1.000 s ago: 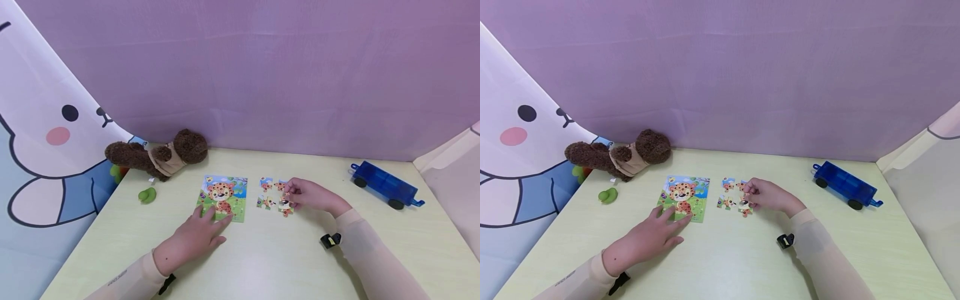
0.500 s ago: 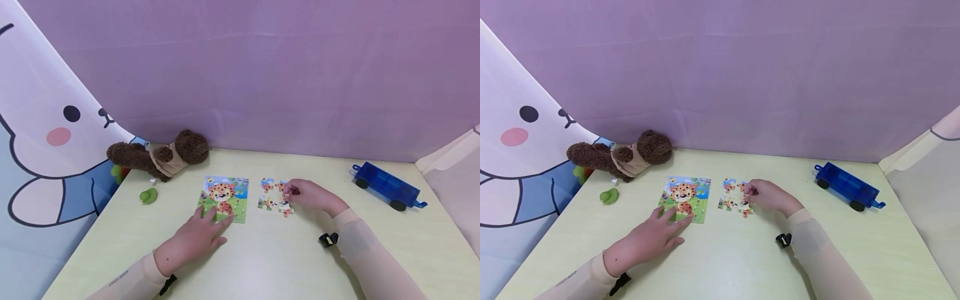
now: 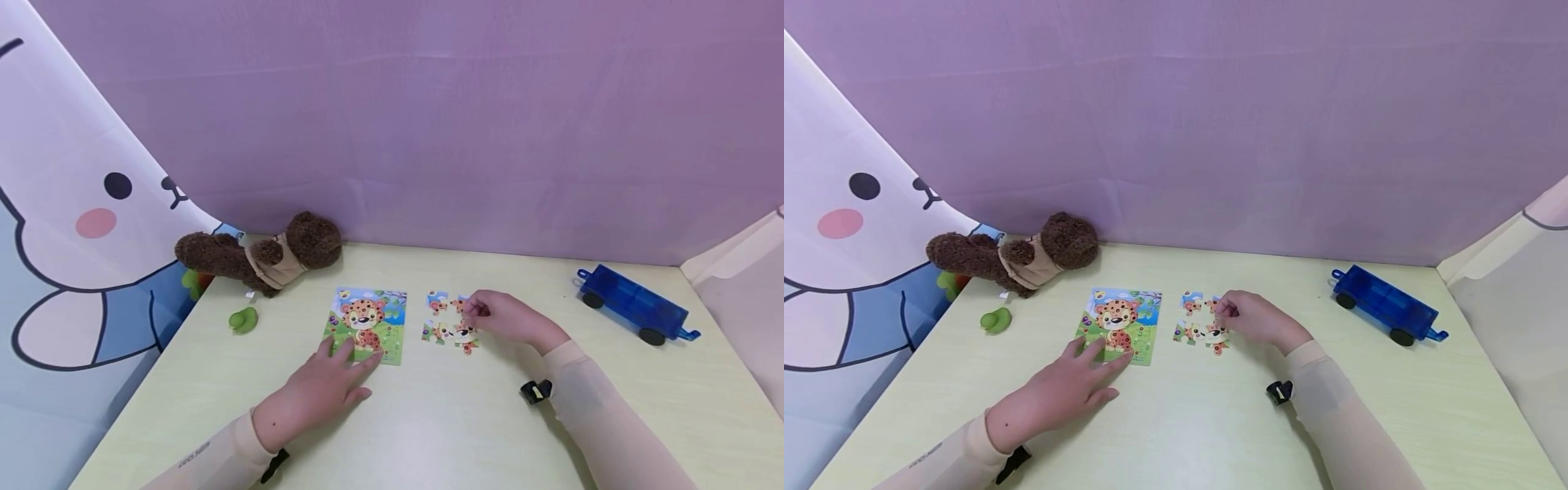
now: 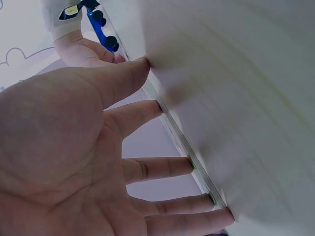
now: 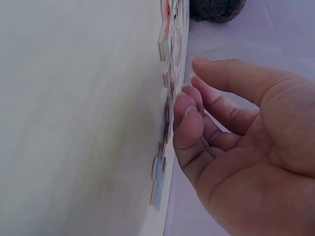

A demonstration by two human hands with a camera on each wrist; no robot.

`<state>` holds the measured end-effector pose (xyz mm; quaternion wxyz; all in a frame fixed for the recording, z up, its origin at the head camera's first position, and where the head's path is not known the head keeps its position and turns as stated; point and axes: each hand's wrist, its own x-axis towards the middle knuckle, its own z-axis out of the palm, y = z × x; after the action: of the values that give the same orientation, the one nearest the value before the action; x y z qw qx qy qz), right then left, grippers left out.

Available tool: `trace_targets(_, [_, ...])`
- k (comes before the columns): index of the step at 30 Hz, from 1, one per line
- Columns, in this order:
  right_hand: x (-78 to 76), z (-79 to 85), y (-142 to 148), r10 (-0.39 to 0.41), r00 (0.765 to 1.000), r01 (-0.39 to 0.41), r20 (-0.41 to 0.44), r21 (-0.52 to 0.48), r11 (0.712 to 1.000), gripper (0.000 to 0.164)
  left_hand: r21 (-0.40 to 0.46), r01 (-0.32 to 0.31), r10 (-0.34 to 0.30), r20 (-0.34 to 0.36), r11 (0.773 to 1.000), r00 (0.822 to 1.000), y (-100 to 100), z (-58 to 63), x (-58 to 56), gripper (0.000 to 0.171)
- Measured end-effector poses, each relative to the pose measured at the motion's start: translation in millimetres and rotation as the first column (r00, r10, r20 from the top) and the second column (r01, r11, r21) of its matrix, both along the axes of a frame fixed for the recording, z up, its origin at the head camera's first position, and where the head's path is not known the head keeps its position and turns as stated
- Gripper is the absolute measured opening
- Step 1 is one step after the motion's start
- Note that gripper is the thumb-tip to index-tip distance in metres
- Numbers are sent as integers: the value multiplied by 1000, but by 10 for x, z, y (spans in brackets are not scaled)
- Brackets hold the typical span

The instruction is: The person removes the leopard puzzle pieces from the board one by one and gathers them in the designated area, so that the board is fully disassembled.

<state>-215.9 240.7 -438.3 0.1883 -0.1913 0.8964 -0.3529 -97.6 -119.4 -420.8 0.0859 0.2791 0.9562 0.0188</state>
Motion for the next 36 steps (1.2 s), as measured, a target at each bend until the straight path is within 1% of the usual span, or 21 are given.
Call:
trace_targets(4, [8, 29, -15, -6, 1000, 6, -2, 0, 1000, 14, -6, 2, -2, -5, 1000, 1000, -3, -4, 4, 62])
trace_targets(9, [11, 84, -97, -17, 999, 16, -44, -9, 1000, 16, -9, 8, -8, -12, 1000, 1000, -4, -3, 8, 62])
trace_targets(15, [1, 194, -264, -38, 997, 34, -72, -58, 998, 20, -9, 23, -23, -31, 1000, 999, -11, -4, 12, 61])
trace_targets(17, [-5, 230, -334, -47, 997, 42, -65, -84, 996, 22, -7, 26, -26, -33, 1000, 999, -12, -2, 12, 61])
trace_targets(21, [-29, 272, -505, -56, 998, 53, -19, -131, 990, 29, 2, 19, -19, -20, 1000, 1000, -13, 0, 12, 61])
trace_targets(26, [-78, 264, -748, -49, 998, 56, 47, -155, 986, 36, 11, 0, 0, 10, 1000, 1000, -8, -7, 4, 61])
trace_targets(29, [-99, 244, -889, -34, 996, 46, 78, -164, 985, 37, 11, -6, 6, 19, 1000, 1000, -7, -17, 0, 61])
trace_targets(33, [-126, 209, -1052, -7, 995, 24, 98, -178, 984, 37, 8, -5, 5, 18, 1000, 1000, -11, -20, 0, 60])
trace_targets(36, [-145, 183, -1157, 3, 996, 12, 88, -168, 986, 39, 7, 2, -2, 8, 1000, 1000, -15, -13, 3, 60])
